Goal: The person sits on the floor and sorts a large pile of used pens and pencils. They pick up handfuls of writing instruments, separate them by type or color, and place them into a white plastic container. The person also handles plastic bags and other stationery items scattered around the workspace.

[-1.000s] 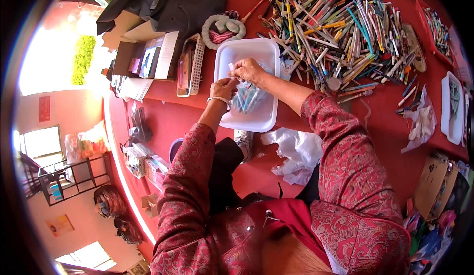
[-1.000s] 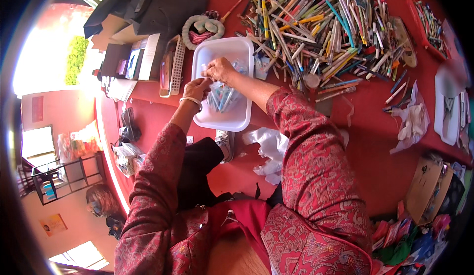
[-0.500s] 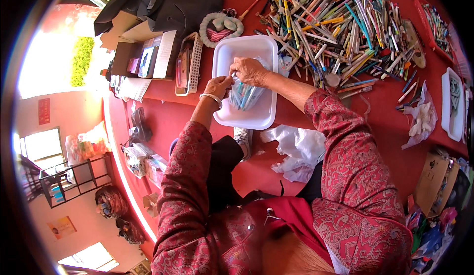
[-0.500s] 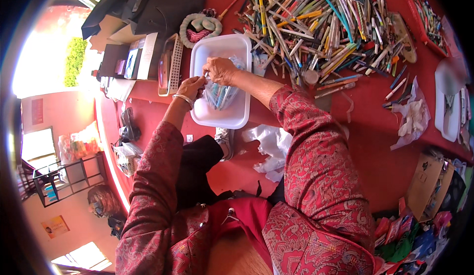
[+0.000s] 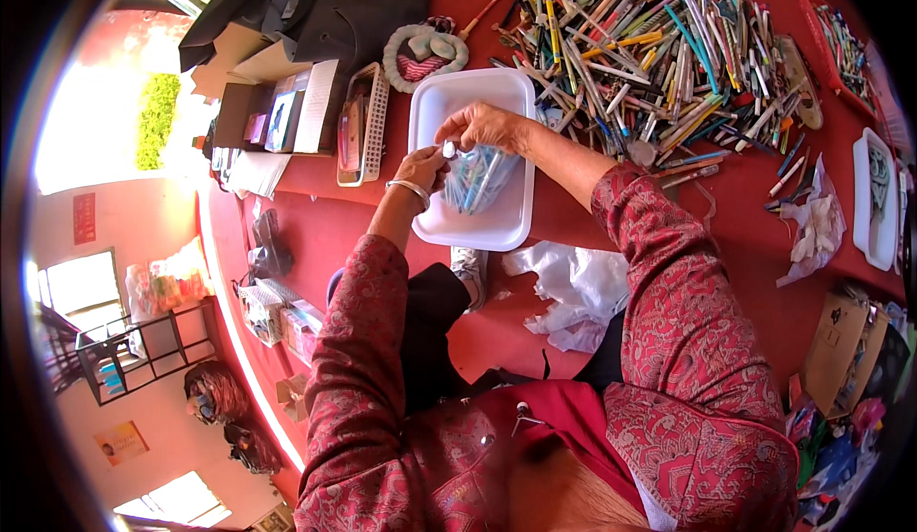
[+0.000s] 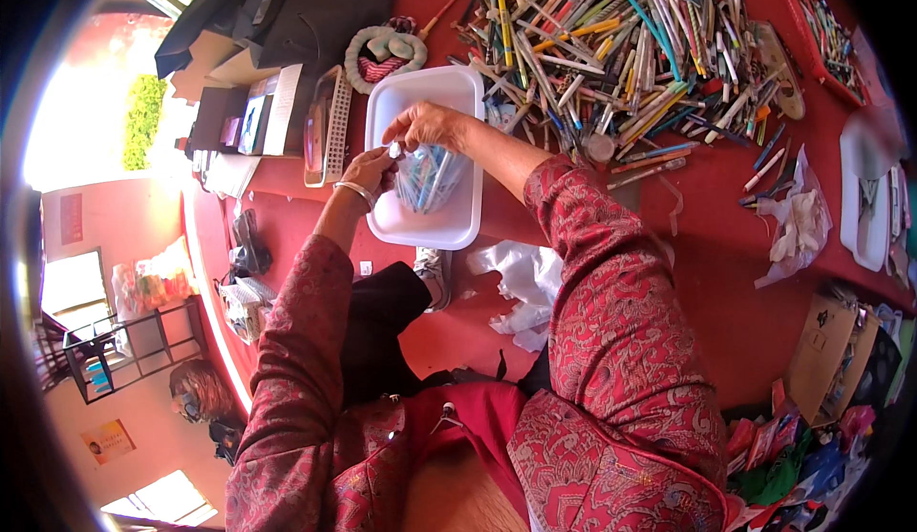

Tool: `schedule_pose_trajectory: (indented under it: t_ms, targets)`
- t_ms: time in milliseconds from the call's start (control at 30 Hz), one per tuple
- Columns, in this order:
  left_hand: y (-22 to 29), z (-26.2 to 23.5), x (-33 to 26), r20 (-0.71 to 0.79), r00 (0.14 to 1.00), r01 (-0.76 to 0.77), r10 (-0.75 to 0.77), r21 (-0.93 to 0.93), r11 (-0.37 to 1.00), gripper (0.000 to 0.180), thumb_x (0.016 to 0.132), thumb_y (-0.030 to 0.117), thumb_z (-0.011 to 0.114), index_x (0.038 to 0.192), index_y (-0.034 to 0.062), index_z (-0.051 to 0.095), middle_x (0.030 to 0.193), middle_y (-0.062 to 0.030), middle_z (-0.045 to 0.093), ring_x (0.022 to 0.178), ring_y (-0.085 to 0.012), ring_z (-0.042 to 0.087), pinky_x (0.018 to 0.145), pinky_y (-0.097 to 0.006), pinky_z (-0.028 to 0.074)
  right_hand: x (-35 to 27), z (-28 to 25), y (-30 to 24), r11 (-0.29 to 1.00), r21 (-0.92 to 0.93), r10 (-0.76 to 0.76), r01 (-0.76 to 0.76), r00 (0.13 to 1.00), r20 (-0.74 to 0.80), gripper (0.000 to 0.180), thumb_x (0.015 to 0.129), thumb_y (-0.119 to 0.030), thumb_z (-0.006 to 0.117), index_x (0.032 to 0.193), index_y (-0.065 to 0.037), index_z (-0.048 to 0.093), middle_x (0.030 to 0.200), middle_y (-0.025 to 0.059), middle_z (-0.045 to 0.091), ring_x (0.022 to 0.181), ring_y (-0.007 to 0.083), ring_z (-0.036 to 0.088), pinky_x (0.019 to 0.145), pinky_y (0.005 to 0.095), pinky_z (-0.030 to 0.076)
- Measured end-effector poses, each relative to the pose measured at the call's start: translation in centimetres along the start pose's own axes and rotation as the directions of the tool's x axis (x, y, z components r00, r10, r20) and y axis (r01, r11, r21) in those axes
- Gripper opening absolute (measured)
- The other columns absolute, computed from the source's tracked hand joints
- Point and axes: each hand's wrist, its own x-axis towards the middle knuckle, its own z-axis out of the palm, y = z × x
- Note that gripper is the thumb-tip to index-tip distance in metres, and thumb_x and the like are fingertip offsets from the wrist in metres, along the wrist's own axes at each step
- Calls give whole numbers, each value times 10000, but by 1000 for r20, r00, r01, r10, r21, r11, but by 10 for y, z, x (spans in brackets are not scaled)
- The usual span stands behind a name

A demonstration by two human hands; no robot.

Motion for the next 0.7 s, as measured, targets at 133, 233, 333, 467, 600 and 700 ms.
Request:
schedule_pose_trajectory:
  t_ms: [133,233,333,467,600,700]
  targets:
    - [-1,-3,2,-25,999,21,-19,56,998,159,814,193,553,839,36,564,620,28,464,488,-59,408,461,-184,357,1,11,1,986,-149,-80,74,996,-39,140,670,-23,603,802,19,620,659,55,580,592,103,531,566,224,432]
    - [-2,-8,3,56,998,-5,2,48,999,155,832,156,511,917,36,561,633,2,507,491,-62,441,464,-202,395,-2,20,-7,966,-252,-88,55,989,-118,104,714,-80,605,715,23,618,591,42,564,547,97,514,548,228,425]
    - [-1,-5,6,43,999,37,-32,-132,991,191,840,117,488,996,23,544,653,-16,533,498,-71,456,478,-205,417,0,11,-8,969,-247,-64,18,982,-179,129,722,-115,613,687,10,611,587,21,560,569,90,509,566,231,421]
    - [-18,-26,6,-47,984,168,-175,-115,979,199,819,61,492,1002,-3,536,683,-72,578,503,-98,514,472,-190,449,-8,-2,-19,628,-777,0,-31,999,-40,143,621,-184,625,669,-50,636,588,56,583,556,149,534,603,275,434]
    - [-32,-21,16,-298,941,227,-161,202,953,163,750,21,525,894,16,600,610,-80,592,453,-127,560,380,-223,441,-14,-4,-15,205,-976,19,-78,997,-75,146,538,-163,586,629,-67,648,668,122,606,667,241,578,661,319,448]
    - [-27,-11,30,-396,912,308,-110,483,819,109,727,34,537,778,41,634,575,-63,603,486,-110,581,419,-232,462,-3,-17,5,4,-995,-133,-98,986,-98,168,532,-183,591,648,-84,660,697,106,614,775,238,569,749,368,428]
